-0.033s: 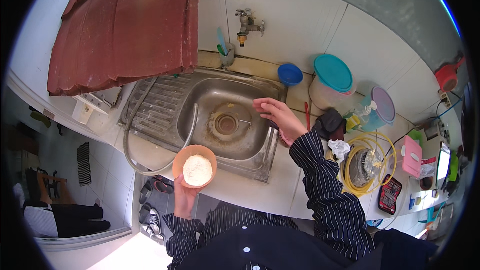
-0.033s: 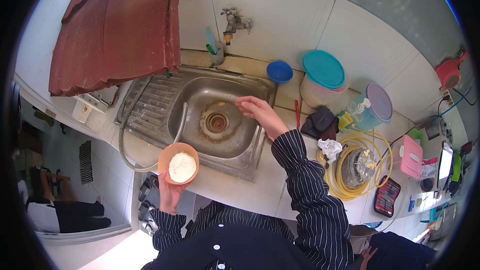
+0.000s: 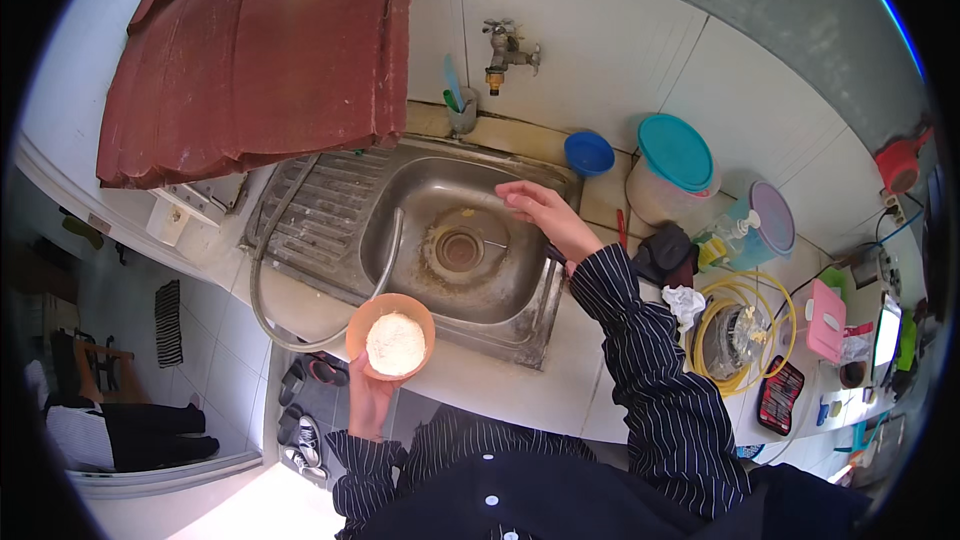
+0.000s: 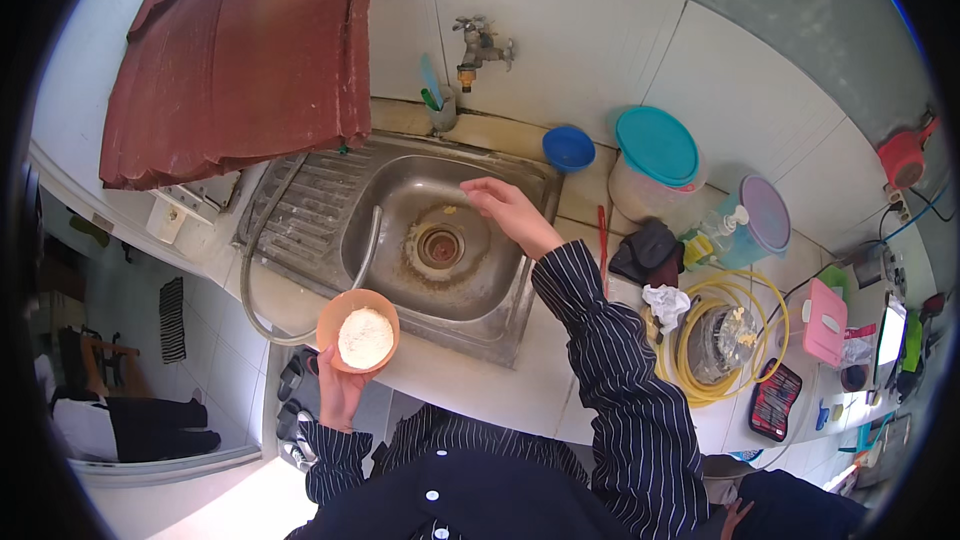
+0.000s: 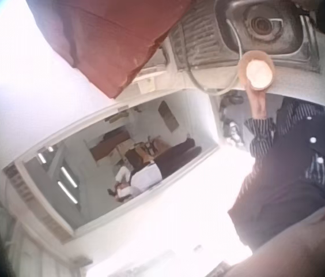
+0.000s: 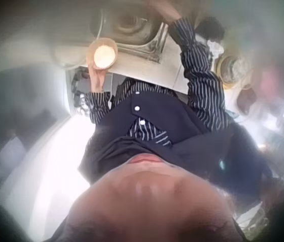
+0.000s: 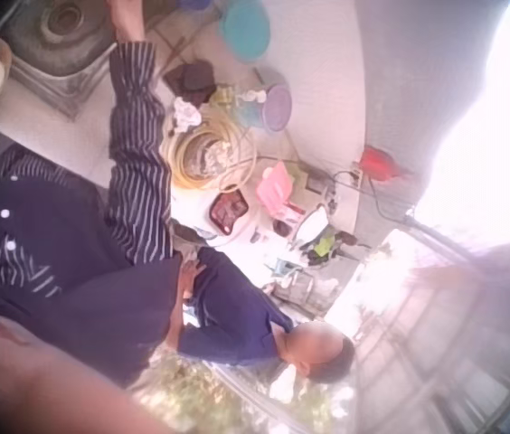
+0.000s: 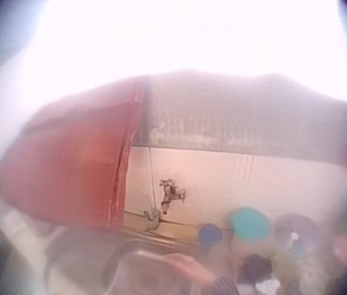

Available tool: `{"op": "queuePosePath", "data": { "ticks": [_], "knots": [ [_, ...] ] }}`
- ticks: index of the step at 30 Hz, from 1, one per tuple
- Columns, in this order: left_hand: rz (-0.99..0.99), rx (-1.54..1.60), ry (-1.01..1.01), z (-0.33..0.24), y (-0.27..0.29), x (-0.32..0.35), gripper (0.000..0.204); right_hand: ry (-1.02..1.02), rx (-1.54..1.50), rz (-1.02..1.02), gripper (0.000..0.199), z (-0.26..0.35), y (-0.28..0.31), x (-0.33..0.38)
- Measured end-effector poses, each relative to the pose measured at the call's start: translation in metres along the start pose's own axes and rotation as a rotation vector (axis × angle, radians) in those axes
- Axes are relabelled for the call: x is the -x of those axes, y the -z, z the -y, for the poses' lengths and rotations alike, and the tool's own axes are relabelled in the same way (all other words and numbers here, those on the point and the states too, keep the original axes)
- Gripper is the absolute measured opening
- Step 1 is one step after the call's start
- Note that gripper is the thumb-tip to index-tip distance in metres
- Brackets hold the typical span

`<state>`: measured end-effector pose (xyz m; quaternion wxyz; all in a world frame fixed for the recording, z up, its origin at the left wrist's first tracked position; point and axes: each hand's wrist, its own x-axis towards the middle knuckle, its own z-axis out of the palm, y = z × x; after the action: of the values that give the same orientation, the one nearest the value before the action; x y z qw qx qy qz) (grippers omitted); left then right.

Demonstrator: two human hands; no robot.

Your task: The person scoops a white powder from a large container into a small bowl using a pink scoop. They then wipe a pink silicone mold with a tissue and add water to the bowl from the sink tap.

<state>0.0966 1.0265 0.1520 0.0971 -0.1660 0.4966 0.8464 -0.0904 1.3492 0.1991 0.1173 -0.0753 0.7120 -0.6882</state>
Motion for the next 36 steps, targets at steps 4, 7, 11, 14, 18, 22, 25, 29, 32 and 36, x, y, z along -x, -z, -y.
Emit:
{"op": "queuePosePath", "data": {
  "ticks": [4,7,11,14,18,22,25,29,32,36],
  "knots": [
    [-0.032,0.056,0.023,-0.009,0.035,-0.002,0.061,0.352,0.571,-0.161,0.039,-0.011,-0.020,-0.173],
    [-0.046,0.110,0.067,-0.014,0.054,-0.005,0.064,0.359,1.028,-0.435,0.044,-0.015,-0.035,-0.262],
    [-0.024,0.071,0.110,-0.025,0.057,-0.016,0.071,0.269,1.005,-0.537,0.046,-0.041,-0.026,-0.320],
    [-0.030,0.081,0.142,-0.024,0.062,-0.027,0.071,0.497,0.937,-0.603,0.042,-0.025,-0.046,-0.311],
    [0.063,0.081,0.186,-0.027,0.060,-0.055,0.070,0.866,0.920,-0.928,0.030,0.050,-0.044,-0.234],
    [0.159,0.015,0.226,-0.028,0.046,-0.079,0.069,0.839,0.542,-0.960,0.021,0.104,-0.005,-0.211],
    [0.214,0.003,0.251,-0.030,0.034,-0.090,0.070,0.592,0.621,-0.979,0.045,0.131,0.016,-0.211],
    [0.241,0.008,0.230,-0.025,0.031,-0.097,0.071,0.227,1.290,-0.921,0.046,0.124,0.016,-0.237],
    [0.200,-0.014,0.188,-0.023,0.028,-0.089,0.070,0.071,1.445,-0.768,0.042,0.134,0.029,-0.247],
    [0.170,0.023,0.222,-0.025,0.029,-0.092,0.067,0.046,1.496,-0.545,0.036,0.140,0.044,-0.253]
  ]
}}
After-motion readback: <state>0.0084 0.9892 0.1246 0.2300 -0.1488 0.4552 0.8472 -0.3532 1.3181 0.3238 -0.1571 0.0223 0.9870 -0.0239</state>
